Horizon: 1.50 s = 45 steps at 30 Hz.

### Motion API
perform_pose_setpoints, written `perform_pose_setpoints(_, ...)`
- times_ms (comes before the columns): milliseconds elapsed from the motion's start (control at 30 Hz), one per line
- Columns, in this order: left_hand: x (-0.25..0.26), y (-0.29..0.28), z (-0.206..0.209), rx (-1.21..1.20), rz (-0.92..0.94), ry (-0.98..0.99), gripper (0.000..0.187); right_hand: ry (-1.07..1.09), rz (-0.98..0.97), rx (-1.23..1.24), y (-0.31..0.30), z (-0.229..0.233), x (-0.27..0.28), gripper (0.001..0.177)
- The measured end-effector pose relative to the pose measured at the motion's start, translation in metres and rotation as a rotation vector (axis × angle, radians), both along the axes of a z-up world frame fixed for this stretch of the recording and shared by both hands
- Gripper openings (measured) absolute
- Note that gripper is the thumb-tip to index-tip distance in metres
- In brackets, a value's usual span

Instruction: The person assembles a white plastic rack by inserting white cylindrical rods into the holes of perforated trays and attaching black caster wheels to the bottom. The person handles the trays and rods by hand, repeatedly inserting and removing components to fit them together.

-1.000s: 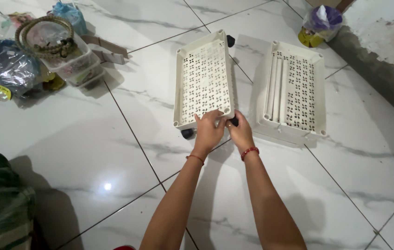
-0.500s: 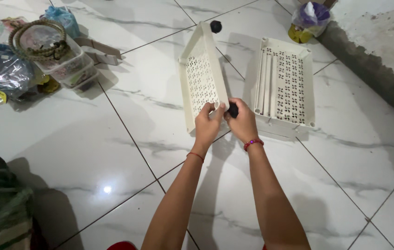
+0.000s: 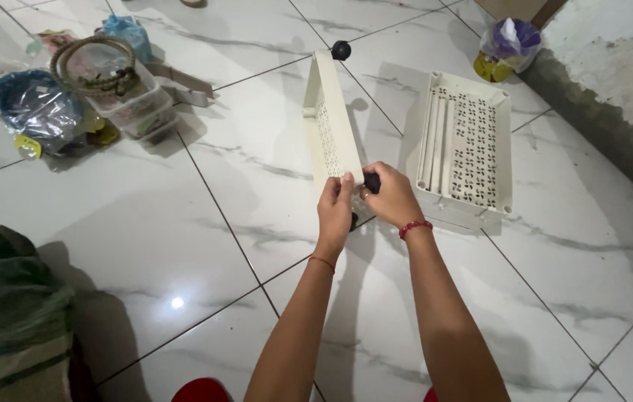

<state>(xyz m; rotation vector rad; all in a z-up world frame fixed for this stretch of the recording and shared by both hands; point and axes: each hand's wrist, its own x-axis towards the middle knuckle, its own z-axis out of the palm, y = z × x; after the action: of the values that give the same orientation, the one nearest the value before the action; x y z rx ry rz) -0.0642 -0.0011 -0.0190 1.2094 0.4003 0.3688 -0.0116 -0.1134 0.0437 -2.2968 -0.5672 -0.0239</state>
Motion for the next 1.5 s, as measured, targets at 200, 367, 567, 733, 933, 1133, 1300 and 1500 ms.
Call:
perform_pose_setpoints(200, -0.008, 0.013, -0.003, -0.084, 0.037, -0.005, 0.040, 0.075, 0.096, -0.032, 0.015, 0.015, -0.003, 0.037)
perform_pose_setpoints(367, -0.010, 0.026, -0.004, -0.155, 0.043, -0.007, 0.033, 0.144, 0.164, -0.197, 0.028, 0.022, -0.005, 0.040)
perform_pose_setpoints(567, -0.011, 0.040, -0.008, -0.136, 0.049, 0.002, 0.034, 0.037, 0.251, -0.291, 0.042, 0.023, -0.008, 0.039)
perform_pose_setpoints(733, -0.011, 0.046, -0.012, -0.168, 0.062, -0.038, 0.033, 0.038, 0.317, -0.387, 0.048, 0.033, -0.005, 0.038)
perform_pose_setpoints(933, -0.013, 0.054, -0.014, -0.152, 0.056, -0.029, 0.031, 0.476, 0.181, -0.348, 0.058, 0.043, 0.007, 0.035)
perform_pose_setpoints(1133, -0.008, 0.066, -0.016, -0.038, 0.106, 0.055, 0.036, 0.838, 0.171, -0.170, 0.067, 0.042, 0.008, 0.045)
perform_pose_setpoints(1300, 0.004, 0.090, -0.012, -0.025, 0.018, 0.161, 0.050, 0.858, 0.308, -0.367, 0.082, 0.049, 0.018, 0.057)
perform_pose_setpoints(1500, 0.016, 0.097, -0.009, -0.106, 0.039, 0.103, 0.055, 0.879, 0.362, -0.538, 0.095, 0.045, 0.027, 0.050)
